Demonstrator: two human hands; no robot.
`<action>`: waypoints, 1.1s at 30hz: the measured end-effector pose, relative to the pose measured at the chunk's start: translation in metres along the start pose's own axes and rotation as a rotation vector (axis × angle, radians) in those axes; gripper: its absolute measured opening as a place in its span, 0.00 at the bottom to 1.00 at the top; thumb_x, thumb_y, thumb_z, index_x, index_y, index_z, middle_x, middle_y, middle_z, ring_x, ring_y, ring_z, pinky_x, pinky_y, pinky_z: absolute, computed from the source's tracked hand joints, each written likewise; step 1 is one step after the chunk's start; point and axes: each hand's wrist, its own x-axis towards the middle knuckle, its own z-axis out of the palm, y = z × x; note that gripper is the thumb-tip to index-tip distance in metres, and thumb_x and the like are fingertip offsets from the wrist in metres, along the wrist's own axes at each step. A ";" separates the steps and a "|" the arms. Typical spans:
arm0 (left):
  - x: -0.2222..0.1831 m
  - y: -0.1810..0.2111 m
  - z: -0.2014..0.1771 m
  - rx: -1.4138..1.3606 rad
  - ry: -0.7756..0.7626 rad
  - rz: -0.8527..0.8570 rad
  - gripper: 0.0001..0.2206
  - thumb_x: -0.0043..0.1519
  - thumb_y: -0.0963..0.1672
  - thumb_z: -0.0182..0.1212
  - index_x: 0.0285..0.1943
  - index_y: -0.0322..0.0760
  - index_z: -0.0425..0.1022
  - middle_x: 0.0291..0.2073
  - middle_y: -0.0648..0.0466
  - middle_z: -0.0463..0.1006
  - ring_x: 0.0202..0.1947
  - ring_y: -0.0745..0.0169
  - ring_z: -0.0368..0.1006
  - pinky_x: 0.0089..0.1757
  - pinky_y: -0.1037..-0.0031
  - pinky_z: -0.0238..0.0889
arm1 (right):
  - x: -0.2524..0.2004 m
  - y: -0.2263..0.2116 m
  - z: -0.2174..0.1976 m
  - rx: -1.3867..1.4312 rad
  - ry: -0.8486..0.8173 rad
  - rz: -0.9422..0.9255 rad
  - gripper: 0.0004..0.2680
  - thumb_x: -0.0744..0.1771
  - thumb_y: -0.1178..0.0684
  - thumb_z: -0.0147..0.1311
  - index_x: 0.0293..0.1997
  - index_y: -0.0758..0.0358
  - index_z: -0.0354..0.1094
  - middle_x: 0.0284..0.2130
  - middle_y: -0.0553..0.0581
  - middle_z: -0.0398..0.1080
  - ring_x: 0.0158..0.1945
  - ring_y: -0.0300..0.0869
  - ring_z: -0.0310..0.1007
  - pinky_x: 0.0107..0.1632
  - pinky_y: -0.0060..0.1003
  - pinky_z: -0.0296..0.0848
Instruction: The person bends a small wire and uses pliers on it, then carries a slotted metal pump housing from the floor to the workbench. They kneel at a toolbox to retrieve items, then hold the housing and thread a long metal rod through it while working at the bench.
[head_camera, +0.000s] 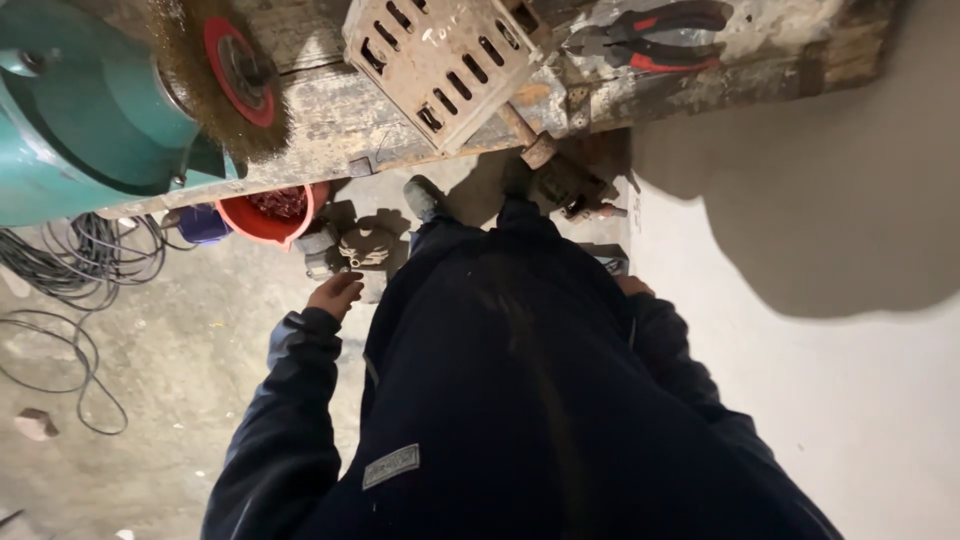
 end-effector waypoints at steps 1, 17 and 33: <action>0.003 -0.002 -0.001 -0.049 -0.002 -0.026 0.17 0.65 0.47 0.60 0.62 0.40 0.76 0.46 0.56 0.83 0.43 0.66 0.78 0.40 0.74 0.69 | -0.009 -0.005 -0.010 -0.034 -0.058 -0.011 0.18 0.69 0.37 0.42 0.58 0.55 0.71 0.51 0.71 0.75 0.55 0.63 0.76 0.56 0.55 0.74; 0.023 -0.033 0.015 -0.079 -0.018 -0.063 0.18 0.65 0.49 0.61 0.62 0.41 0.76 0.47 0.55 0.83 0.42 0.64 0.78 0.38 0.71 0.68 | -0.143 0.019 -0.090 1.201 0.094 -0.338 0.20 0.64 0.56 0.61 0.63 0.68 0.65 0.44 0.63 0.75 0.42 0.51 0.79 0.43 0.47 0.77; 0.020 0.015 0.011 -0.109 0.002 -0.118 0.19 0.67 0.46 0.58 0.66 0.36 0.72 0.49 0.52 0.82 0.48 0.60 0.79 0.41 0.72 0.67 | -0.222 -0.054 -0.229 1.816 0.387 -0.690 0.26 0.72 0.36 0.43 0.74 0.66 0.55 0.56 0.69 0.72 0.55 0.61 0.75 0.58 0.62 0.74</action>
